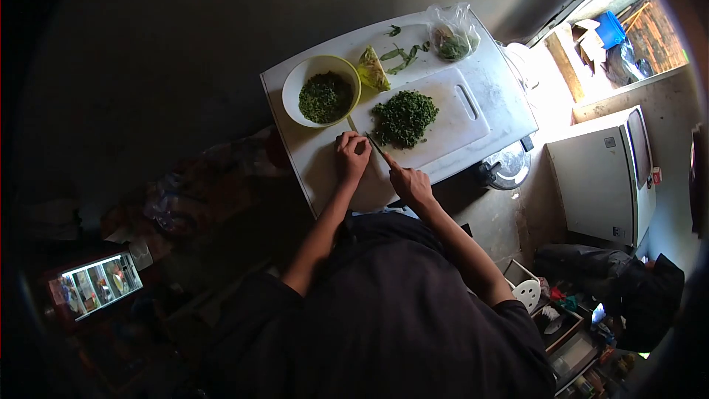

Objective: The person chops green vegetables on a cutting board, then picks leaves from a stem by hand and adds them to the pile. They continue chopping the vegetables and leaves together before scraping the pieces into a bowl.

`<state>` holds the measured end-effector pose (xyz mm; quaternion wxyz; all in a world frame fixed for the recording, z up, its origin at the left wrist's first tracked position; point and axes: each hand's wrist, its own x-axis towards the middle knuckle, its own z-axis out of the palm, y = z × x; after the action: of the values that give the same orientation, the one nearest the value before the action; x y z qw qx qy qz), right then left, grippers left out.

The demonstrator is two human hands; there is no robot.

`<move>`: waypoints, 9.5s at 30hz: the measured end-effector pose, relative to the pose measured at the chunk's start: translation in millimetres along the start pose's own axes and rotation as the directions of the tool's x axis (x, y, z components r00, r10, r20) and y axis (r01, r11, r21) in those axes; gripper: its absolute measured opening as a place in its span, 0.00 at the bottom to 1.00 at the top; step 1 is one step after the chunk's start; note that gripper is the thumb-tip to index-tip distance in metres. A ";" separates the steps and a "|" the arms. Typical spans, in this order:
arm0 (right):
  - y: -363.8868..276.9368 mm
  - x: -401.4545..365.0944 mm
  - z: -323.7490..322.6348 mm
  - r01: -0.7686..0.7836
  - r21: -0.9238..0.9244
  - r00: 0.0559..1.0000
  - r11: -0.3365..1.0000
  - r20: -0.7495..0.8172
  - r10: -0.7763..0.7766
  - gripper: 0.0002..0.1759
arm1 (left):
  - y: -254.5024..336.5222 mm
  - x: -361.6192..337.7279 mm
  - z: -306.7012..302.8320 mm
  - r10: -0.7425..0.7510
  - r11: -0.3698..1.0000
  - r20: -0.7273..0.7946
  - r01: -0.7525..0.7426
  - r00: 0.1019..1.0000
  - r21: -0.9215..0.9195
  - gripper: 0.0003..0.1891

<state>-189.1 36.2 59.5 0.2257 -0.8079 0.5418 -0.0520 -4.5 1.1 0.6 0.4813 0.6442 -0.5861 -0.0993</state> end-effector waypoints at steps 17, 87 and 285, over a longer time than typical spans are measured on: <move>2.0 -10.5 -11.2 -0.030 -0.001 0.999 1.000 0.012 0.030 0.31 | -6.5 0.9 1.1 0.038 0.999 -0.014 -0.038 0.999 -0.018 0.05; -12.3 -14.2 2.2 0.071 0.175 0.990 0.982 -0.130 -0.048 0.26 | -4.0 -0.4 -10.7 0.064 0.993 0.059 -0.057 0.996 -0.108 0.13; 166.9 318.0 -84.1 0.418 0.225 0.904 0.880 -0.201 -0.378 0.12 | 70.2 166.9 140.2 -0.452 0.892 -0.020 0.451 0.892 -0.045 0.13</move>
<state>-229.4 -327.5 13.2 0.2734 -0.8588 0.3675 -0.2295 -98.9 -200.9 52.6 0.4664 0.7546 -0.4112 -0.2100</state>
